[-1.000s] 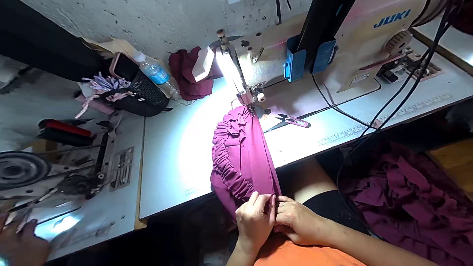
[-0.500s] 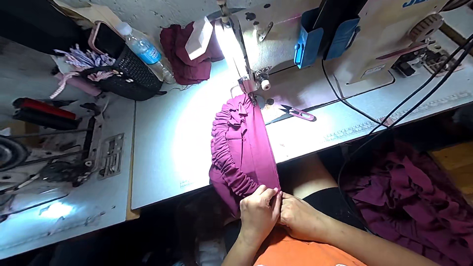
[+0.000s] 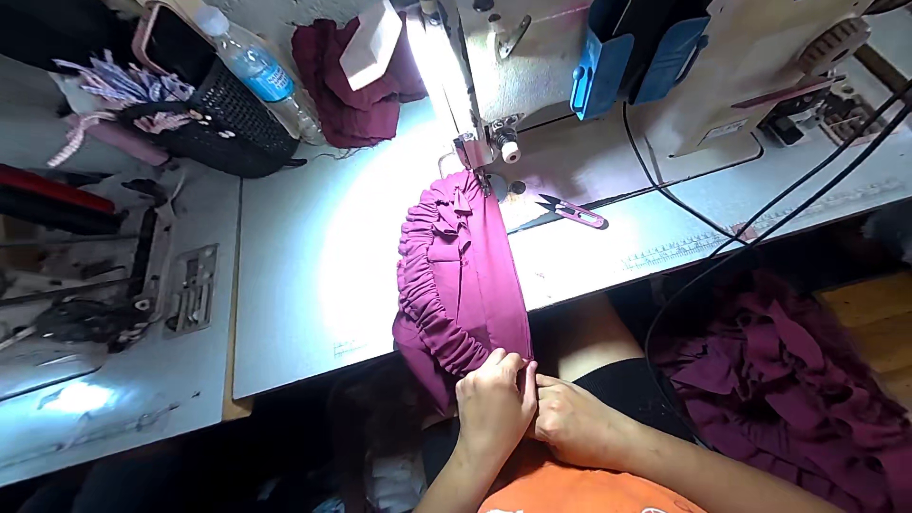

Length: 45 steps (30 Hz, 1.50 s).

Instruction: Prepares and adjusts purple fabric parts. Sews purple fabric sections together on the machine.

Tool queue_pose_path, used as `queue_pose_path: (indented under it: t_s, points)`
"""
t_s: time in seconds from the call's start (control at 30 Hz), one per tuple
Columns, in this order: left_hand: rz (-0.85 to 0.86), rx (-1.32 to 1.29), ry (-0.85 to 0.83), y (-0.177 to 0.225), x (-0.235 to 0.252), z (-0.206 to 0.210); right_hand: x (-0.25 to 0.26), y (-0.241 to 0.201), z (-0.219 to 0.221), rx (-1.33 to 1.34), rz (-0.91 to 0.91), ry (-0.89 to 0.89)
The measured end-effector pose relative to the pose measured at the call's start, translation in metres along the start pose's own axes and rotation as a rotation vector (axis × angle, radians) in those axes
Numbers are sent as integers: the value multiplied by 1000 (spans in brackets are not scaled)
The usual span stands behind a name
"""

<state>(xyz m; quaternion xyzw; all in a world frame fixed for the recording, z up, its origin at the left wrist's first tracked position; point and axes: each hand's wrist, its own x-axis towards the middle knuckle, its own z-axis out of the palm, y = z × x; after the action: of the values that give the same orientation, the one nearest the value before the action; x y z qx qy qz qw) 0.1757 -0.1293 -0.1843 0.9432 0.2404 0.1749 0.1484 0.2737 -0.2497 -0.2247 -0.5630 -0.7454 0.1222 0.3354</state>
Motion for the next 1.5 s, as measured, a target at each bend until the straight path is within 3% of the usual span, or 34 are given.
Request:
queue_pose_path:
  t_s: [0.2, 0.3, 0.37, 0.4, 0.47, 0.53, 0.63, 0.8, 0.93, 1.13, 1.3, 1.5]
  points:
    - [-116, 41, -105, 10, 11, -2, -5, 1, -3, 33, -18, 4]
    - [-49, 93, -20, 10, 8, 0, -6, 3, -22, 400, -5, -15]
    - [0, 102, 1, 10, 10, -5, 3, 12, -55, 713, 36, -28]
    - [25, 108, -9, 11, 12, -9, 11, 20, -75, 748, 75, -22]
    - [77, 134, -35, 15, 17, -17, 32, 45, -109, 572, 203, 20]
    - [117, 165, -64, 22, 22, -21, 60, 80, -124, 219, 293, 80]
    - [155, 181, -69, 30, 28, -26, 102, 142, -129, -128, 183, 79]
    - [161, 141, -26, 30, 33, -40, 144, 176, -136, -319, 229, 46]
    - [168, 91, -9, 25, 34, -45, 144, 183, -132, -313, 134, 64]
    - [176, 37, 3, 18, 36, -47, 120, 157, -121, -207, -49, 36]
    - [172, 53, -25, 11, 35, -46, 81, 112, -102, -12, -36, -58]
    - [238, 55, 27, 10, 22, -27, 32, 64, -61, 178, -65, 216]
